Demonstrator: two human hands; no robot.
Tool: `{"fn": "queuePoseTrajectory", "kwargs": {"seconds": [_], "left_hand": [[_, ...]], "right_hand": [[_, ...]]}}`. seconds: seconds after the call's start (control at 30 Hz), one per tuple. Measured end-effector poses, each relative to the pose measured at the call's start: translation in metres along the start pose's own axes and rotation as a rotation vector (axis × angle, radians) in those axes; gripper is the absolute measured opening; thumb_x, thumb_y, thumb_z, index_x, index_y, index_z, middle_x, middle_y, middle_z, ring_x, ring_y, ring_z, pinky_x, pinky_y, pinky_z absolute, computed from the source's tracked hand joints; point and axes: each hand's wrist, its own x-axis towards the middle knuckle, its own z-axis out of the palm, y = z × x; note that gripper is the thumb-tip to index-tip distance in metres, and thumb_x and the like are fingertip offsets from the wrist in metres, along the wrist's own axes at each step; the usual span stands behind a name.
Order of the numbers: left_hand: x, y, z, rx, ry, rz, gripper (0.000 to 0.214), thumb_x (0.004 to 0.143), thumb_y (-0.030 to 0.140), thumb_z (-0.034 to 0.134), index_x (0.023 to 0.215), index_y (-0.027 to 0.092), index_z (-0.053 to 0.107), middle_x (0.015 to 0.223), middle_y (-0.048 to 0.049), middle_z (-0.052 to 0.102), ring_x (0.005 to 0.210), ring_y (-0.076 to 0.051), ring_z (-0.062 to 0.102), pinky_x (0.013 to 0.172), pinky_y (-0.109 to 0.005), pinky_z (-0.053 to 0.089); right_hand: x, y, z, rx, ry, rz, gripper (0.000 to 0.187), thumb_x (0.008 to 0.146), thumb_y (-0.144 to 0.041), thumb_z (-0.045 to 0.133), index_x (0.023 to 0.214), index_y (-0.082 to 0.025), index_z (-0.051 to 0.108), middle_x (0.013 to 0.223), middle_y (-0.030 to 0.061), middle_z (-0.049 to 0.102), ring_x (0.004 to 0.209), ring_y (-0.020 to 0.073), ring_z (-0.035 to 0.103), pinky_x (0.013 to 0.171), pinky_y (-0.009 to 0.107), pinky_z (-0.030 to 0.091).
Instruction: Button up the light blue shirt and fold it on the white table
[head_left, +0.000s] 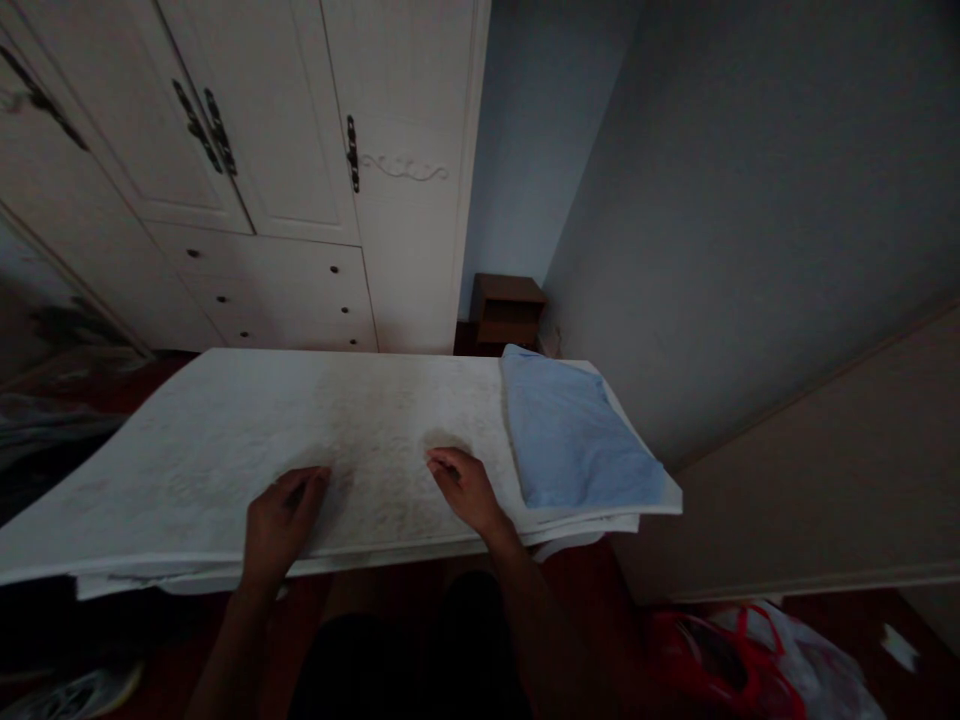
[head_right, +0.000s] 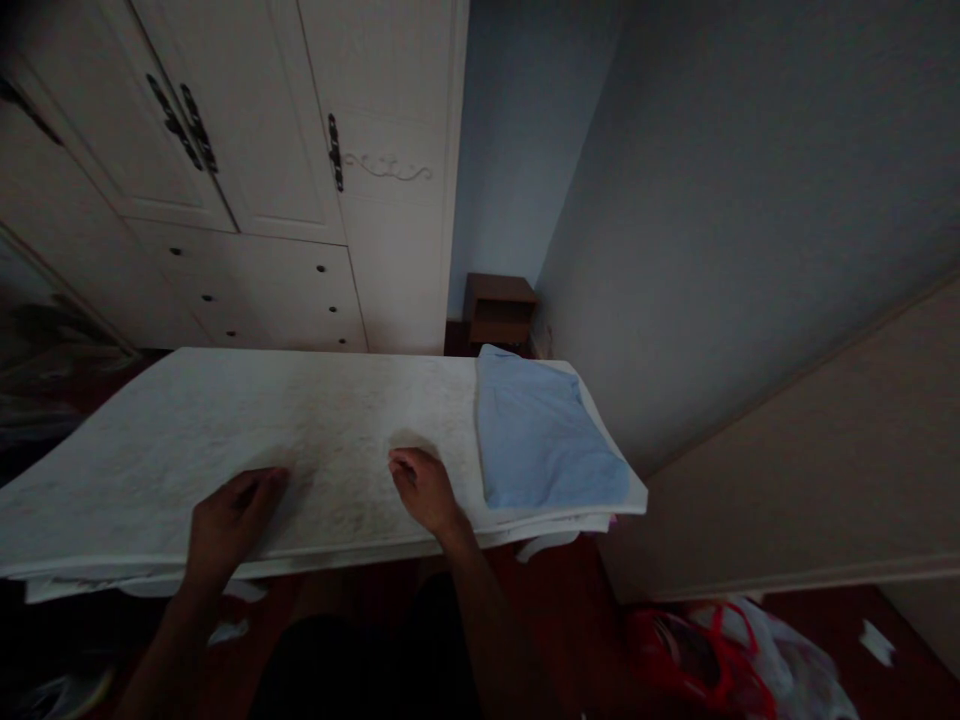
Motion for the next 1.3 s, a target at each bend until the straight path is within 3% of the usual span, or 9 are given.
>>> {"fn": "queuePoseTrajectory", "kwargs": {"seconds": [0.23,0.33,0.47,0.57,0.77,0.9,1.03,1.2,1.3], "left_hand": [[0.0,0.007,-0.003,0.001,-0.026,-0.119,0.031,0.08,0.056,0.052,0.086,0.03,0.068,0.093,0.0076,0.072,0.087,-0.023,0.068,0.089,-0.041,0.053],[0.0,0.011,-0.004,0.02,-0.036,-0.145,0.031,0.078,0.059,0.051,0.082,0.033,0.067,0.09,0.0103,0.072,0.087,-0.023,0.068,0.088,-0.044,0.053],[0.001,0.012,-0.005,0.063,-0.034,-0.112,0.03,0.078,0.059,0.048,0.08,0.035,0.065,0.09,0.0123,0.072,0.086,-0.023,0.068,0.084,-0.042,0.054],[0.004,0.013,-0.007,0.085,-0.051,-0.073,0.028,0.076,0.057,0.049,0.077,0.033,0.065,0.087,0.0091,0.073,0.081,-0.024,0.068,0.077,-0.039,0.055],[0.007,0.016,-0.011,0.082,-0.104,-0.095,0.031,0.073,0.057,0.046,0.077,0.034,0.066,0.089,0.001,0.073,0.086,-0.031,0.069,0.075,-0.043,0.052],[0.005,0.016,-0.01,0.035,-0.105,-0.158,0.021,0.072,0.056,0.05,0.073,0.041,0.065,0.085,0.0067,0.07,0.092,-0.033,0.067,0.081,-0.046,0.05],[0.003,0.019,-0.008,0.006,-0.096,-0.153,0.014,0.073,0.052,0.051,0.072,0.047,0.064,0.085,0.0116,0.068,0.096,-0.031,0.065,0.089,-0.047,0.047],[0.004,0.027,-0.01,-0.025,-0.088,-0.183,0.013,0.071,0.052,0.054,0.067,0.046,0.064,0.079,0.0119,0.068,0.091,-0.03,0.066,0.09,-0.048,0.048],[0.003,0.025,-0.009,-0.023,-0.066,-0.135,0.013,0.072,0.051,0.053,0.069,0.045,0.065,0.08,0.0124,0.069,0.09,-0.029,0.066,0.088,-0.047,0.05]], "right_hand": [[-0.024,-0.021,-0.005,0.188,0.008,-0.053,0.027,0.093,-0.04,0.05,0.105,-0.025,0.07,0.084,0.0019,0.074,0.075,0.016,0.07,0.077,0.031,0.056],[-0.05,-0.036,-0.025,0.211,0.014,-0.058,0.026,0.094,-0.039,0.05,0.105,-0.025,0.07,0.08,0.002,0.074,0.073,0.016,0.07,0.074,0.03,0.056],[-0.082,-0.052,-0.086,0.023,0.023,-0.096,0.024,0.094,-0.034,0.051,0.103,-0.027,0.071,0.084,0.0031,0.075,0.078,0.0175,0.07,0.074,0.032,0.056],[-0.095,-0.049,-0.146,-0.202,0.212,-0.04,0.019,0.092,-0.032,0.055,0.099,-0.026,0.072,0.089,0.0044,0.074,0.082,0.0188,0.068,0.076,0.033,0.054],[-0.106,-0.005,-0.247,-0.524,0.552,0.07,0.031,0.089,-0.043,0.056,0.109,-0.021,0.066,0.109,0.0104,0.066,0.096,0.0222,0.063,0.084,0.039,0.052],[-0.101,0.031,-0.288,-0.693,0.552,0.12,0.055,0.079,-0.055,0.062,0.12,-0.018,0.059,0.127,0.0163,0.059,0.118,0.03,0.055,0.098,0.05,0.046],[-0.082,0.057,-0.308,-0.766,0.45,0.241,0.062,0.072,-0.054,0.068,0.119,-0.014,0.06,0.134,0.0209,0.055,0.127,0.0331,0.05,0.107,0.052,0.038],[-0.057,0.062,-0.314,-0.764,0.296,0.379,0.021,0.076,-0.036,0.063,0.086,-0.019,0.07,0.117,0.0138,0.067,0.11,0.0286,0.063,0.101,0.047,0.045],[-0.05,0.051,-0.312,-0.778,0.272,0.361,0.018,0.08,-0.031,0.055,0.08,-0.02,0.07,0.105,0.0111,0.072,0.098,0.0255,0.067,0.096,0.043,0.048]]}}
